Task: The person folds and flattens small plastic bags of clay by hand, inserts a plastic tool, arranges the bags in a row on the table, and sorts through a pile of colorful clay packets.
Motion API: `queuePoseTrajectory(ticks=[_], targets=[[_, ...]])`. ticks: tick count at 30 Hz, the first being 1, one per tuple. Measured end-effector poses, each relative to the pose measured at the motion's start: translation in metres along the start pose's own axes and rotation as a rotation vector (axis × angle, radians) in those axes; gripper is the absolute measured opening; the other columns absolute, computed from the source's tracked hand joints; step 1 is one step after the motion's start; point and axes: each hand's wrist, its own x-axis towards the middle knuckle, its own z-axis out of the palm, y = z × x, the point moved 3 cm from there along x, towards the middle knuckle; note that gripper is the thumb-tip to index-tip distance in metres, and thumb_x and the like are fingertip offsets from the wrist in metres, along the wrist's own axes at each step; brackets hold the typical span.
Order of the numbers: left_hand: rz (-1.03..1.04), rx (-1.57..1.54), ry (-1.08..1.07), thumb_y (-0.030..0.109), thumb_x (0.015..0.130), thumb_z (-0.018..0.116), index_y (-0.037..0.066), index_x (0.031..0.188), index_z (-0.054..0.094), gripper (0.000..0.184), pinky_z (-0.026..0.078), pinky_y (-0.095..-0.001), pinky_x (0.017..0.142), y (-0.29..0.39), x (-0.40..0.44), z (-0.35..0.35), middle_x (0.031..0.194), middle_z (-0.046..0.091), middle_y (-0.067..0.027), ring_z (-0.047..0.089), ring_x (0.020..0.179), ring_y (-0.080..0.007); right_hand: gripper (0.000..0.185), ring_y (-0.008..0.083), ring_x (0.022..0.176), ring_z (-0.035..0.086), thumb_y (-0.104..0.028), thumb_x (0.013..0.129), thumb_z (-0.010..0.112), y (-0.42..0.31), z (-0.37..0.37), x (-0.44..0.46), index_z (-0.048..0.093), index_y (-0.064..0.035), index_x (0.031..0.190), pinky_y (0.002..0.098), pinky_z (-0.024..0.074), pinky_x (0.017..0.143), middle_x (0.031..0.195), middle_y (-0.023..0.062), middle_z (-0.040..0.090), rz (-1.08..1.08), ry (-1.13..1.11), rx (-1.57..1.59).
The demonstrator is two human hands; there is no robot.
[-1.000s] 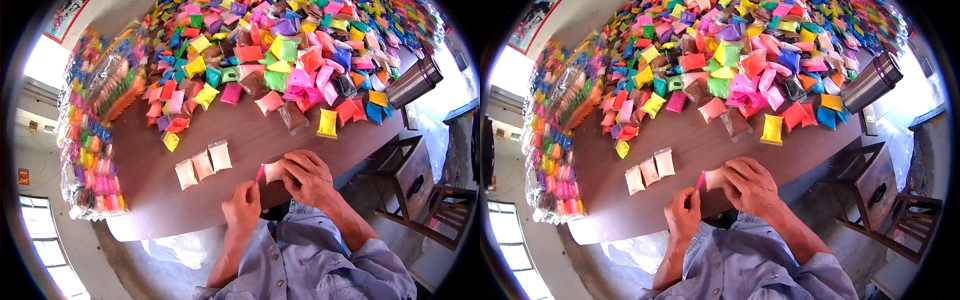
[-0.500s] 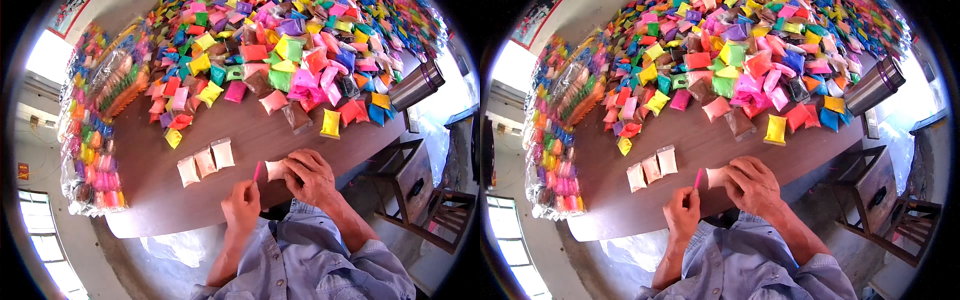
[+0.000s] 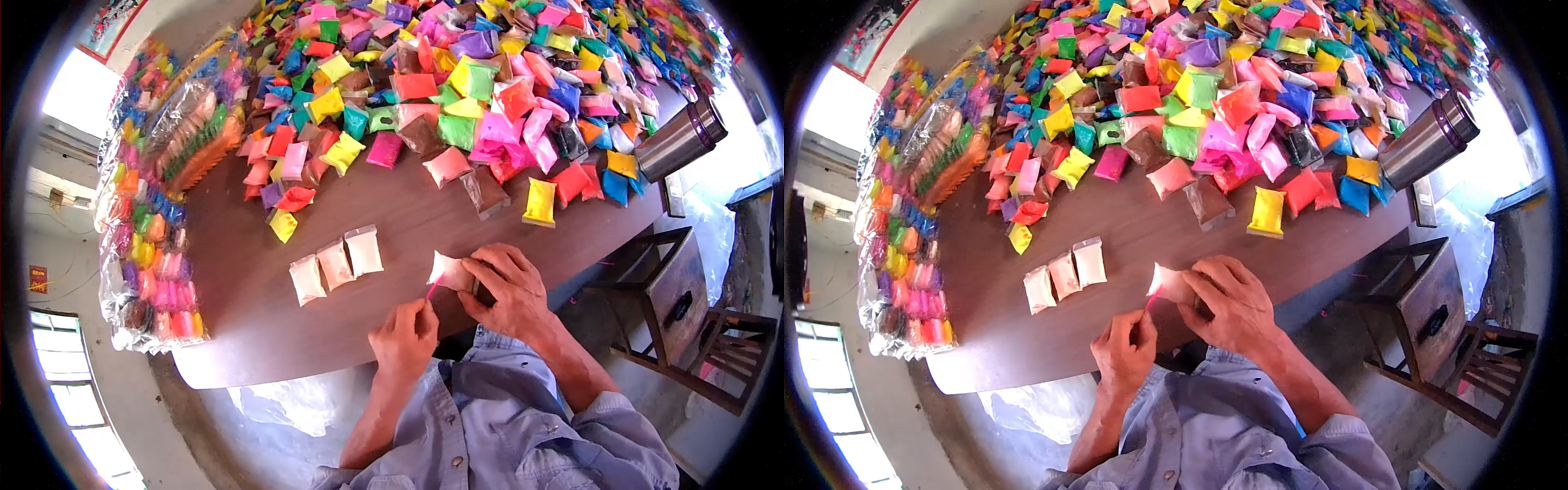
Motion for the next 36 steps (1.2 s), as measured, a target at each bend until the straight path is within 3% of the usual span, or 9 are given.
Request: queuePoseTrajectory(ticks=[4, 7, 10, 17, 18, 27, 30, 33, 36], targets=[[0.004, 0.020, 0.030, 0.001, 0.082, 0.077, 0.006, 0.090, 0.066, 0.015, 0.051, -0.0360, 0.054, -0.002, 0.002, -0.001, 0.073, 0.066, -0.0125, 0.065, 0.059, -0.0284, 0.042, 0.0300, 0.108, 0.062, -0.018, 0.073, 0.082, 0.000, -0.001, -0.001, 0.069, -0.0045, 0.110, 0.0401, 0.0539, 0.093, 0.113, 0.0083, 0.062, 0.007, -0.007, 0.000], [0.125, 0.004, 0.050, 0.005, 0.083, 0.076, 0.009, 0.091, 0.063, 0.016, 0.050, -0.0384, 0.049, 0.009, 0.000, 0.003, 0.074, 0.065, -0.0085, 0.064, 0.056, -0.0281, 0.043, 0.0298, 0.108, 0.062, -0.020, 0.072, 0.083, 0.001, -0.001, -0.001, 0.069, -0.0043, 0.109, 0.0401, 0.0539, 0.093, 0.112, 0.0084, 0.063, -0.001, -0.009, -0.003], [0.213, 0.059, -0.056, 0.008, 0.084, 0.076, 0.011, 0.090, 0.063, 0.014, 0.049, -0.0362, 0.047, 0.014, -0.003, 0.010, 0.070, 0.061, -0.0062, 0.062, 0.054, -0.0251, 0.043, 0.0295, 0.108, 0.062, -0.019, 0.071, 0.084, 0.002, 0.001, -0.001, 0.070, -0.0048, 0.108, 0.0399, 0.0542, 0.093, 0.113, 0.0083, 0.063, -0.003, -0.003, 0.003], [0.093, 0.100, 0.063, 0.008, 0.083, 0.078, 0.012, 0.090, 0.064, 0.016, 0.048, -0.0376, 0.046, -0.015, 0.009, 0.000, 0.068, 0.061, -0.0071, 0.062, 0.053, -0.0261, 0.041, 0.0310, 0.105, 0.065, -0.015, 0.070, 0.083, 0.002, 0.001, 0.000, 0.070, -0.0062, 0.108, 0.0397, 0.0551, 0.093, 0.109, 0.0091, 0.066, 0.033, 0.043, 0.053], [0.068, 0.077, 0.007, 0.005, 0.084, 0.078, 0.008, 0.092, 0.067, 0.014, 0.051, -0.0364, 0.052, -0.007, 0.011, -0.006, 0.073, 0.065, -0.0099, 0.065, 0.058, -0.0273, 0.040, 0.0313, 0.104, 0.066, -0.015, 0.071, 0.083, 0.003, 0.001, 0.000, 0.070, -0.0064, 0.107, 0.0400, 0.0552, 0.093, 0.107, 0.0093, 0.068, 0.039, 0.070, 0.056], [0.168, 0.045, -0.060, 0.006, 0.084, 0.077, 0.009, 0.092, 0.067, 0.013, 0.052, -0.0373, 0.052, 0.007, 0.012, 0.009, 0.072, 0.065, -0.0087, 0.066, 0.059, -0.0266, 0.026, 0.0296, 0.095, 0.070, -0.010, 0.075, 0.080, 0.008, 0.000, -0.001, 0.069, -0.0067, 0.099, 0.0387, 0.0573, 0.090, 0.098, 0.0079, 0.073, -0.021, 0.136, 0.097], [0.034, 0.046, 0.034, 0.004, 0.082, 0.078, 0.010, 0.092, 0.068, 0.015, 0.050, -0.0374, 0.050, -0.001, 0.027, -0.003, 0.072, 0.064, -0.0082, 0.064, 0.056, -0.0260, 0.024, 0.0290, 0.094, 0.071, -0.009, 0.076, 0.081, 0.008, 0.001, -0.001, 0.069, -0.0069, 0.097, 0.0381, 0.0579, 0.088, 0.097, 0.0078, 0.073, -0.007, 0.158, 0.089], [0.184, 0.057, -0.004, 0.004, 0.082, 0.078, 0.010, 0.092, 0.067, 0.016, 0.049, -0.0362, 0.050, 0.015, 0.020, -0.004, 0.071, 0.064, -0.0078, 0.063, 0.055, -0.0243, 0.021, 0.0289, 0.094, 0.071, -0.008, 0.076, 0.081, 0.009, 0.003, -0.002, 0.070, -0.0065, 0.094, 0.0377, 0.0582, 0.087, 0.095, 0.0074, 0.073, 0.016, 0.163, 0.087], [0.164, -0.035, -0.054, 0.003, 0.082, 0.078, 0.008, 0.091, 0.067, 0.015, 0.049, -0.0353, 0.050, 0.022, 0.008, 0.008, 0.071, 0.064, -0.0082, 0.064, 0.056, -0.0238, 0.019, 0.0287, 0.093, 0.071, -0.008, 0.078, 0.080, 0.009, 0.001, -0.002, 0.070, -0.0061, 0.094, 0.0373, 0.0583, 0.086, 0.095, 0.0073, 0.073, 0.013, 0.166, 0.116]])
